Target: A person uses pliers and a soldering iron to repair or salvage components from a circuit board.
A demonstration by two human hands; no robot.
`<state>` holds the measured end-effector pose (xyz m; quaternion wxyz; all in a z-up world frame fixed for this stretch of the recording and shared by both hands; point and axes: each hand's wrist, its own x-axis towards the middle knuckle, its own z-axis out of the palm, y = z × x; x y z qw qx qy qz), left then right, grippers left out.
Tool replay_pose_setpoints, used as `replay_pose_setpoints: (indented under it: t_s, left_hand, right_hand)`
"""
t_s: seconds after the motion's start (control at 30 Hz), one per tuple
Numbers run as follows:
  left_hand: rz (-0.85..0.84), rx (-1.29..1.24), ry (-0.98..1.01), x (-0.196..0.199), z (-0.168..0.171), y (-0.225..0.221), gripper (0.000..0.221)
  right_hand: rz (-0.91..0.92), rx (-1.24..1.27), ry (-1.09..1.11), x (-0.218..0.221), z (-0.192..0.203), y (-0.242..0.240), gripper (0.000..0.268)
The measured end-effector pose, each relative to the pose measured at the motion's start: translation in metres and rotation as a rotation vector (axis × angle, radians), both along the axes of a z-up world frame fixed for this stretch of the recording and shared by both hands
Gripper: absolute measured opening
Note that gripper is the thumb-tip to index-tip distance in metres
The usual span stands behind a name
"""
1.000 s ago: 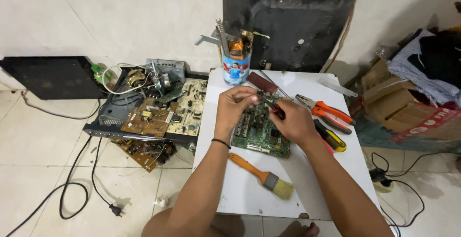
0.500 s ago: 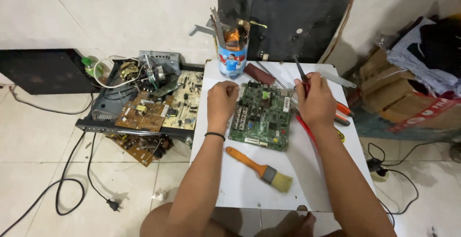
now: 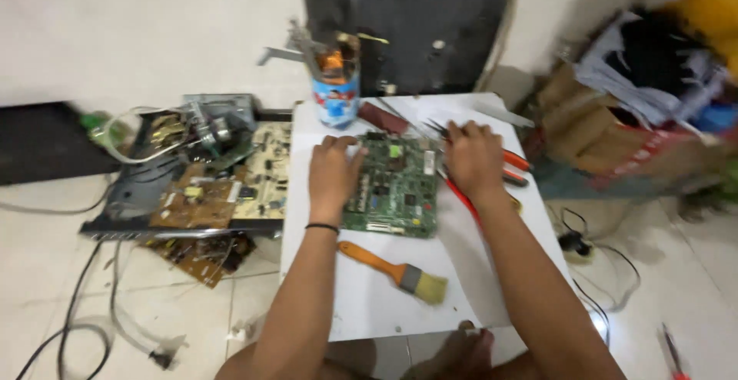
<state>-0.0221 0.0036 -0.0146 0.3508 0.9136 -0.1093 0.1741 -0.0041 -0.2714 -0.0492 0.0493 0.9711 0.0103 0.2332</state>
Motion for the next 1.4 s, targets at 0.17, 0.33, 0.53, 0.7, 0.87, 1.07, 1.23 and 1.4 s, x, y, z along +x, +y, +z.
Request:
replay_pose_setpoints:
  t_s: [0.17, 0.33, 0.53, 0.7, 0.87, 1.07, 1.23, 1.4]
  left_hand:
    - [-0.105, 0.035, 0.117, -0.010, 0.017, -0.009, 0.029]
    - [-0.117, 0.034, 0.204, -0.008, 0.013, -0.004, 0.031]
    - [-0.139, 0.070, 0.207, 0.005, 0.004, -0.002, 0.032]
    - [-0.221, 0.060, 0.145, 0.007, -0.004, -0.004, 0.029]
    - [-0.272, 0.135, 0.022, 0.020, -0.030, 0.002, 0.029]
    - [-0.234, 0.277, -0.117, 0.028, -0.056, 0.014, 0.022]
    - [-0.219, 0.228, -0.075, 0.025, -0.053, 0.009, 0.023]
    - [-0.227, 0.010, 0.084, 0.026, -0.040, 0.003, 0.029]
  right_hand:
    - [0.061, 0.057, -0.004, -0.018, 0.016, 0.013, 0.039]
    - [0.130, 0.098, -0.230, -0.026, 0.033, 0.020, 0.038]
    - [0.318, 0.589, -0.681, -0.083, 0.117, 0.011, 0.021]
    - [0.344, 1.013, -0.686, -0.188, 0.106, -0.068, 0.012]
    - [-0.174, 1.523, -0.625, -0.311, -0.007, -0.158, 0.014]
    - [-0.778, 2.332, -0.863, -0.448, -0.187, -0.237, 0.015]
    - [-1.127, 1.787, -0.731, -0.484, -0.258, -0.292, 0.017]
    - [-1.255, 0.481, 0.038, -0.496, -0.294, -0.345, 0.062]
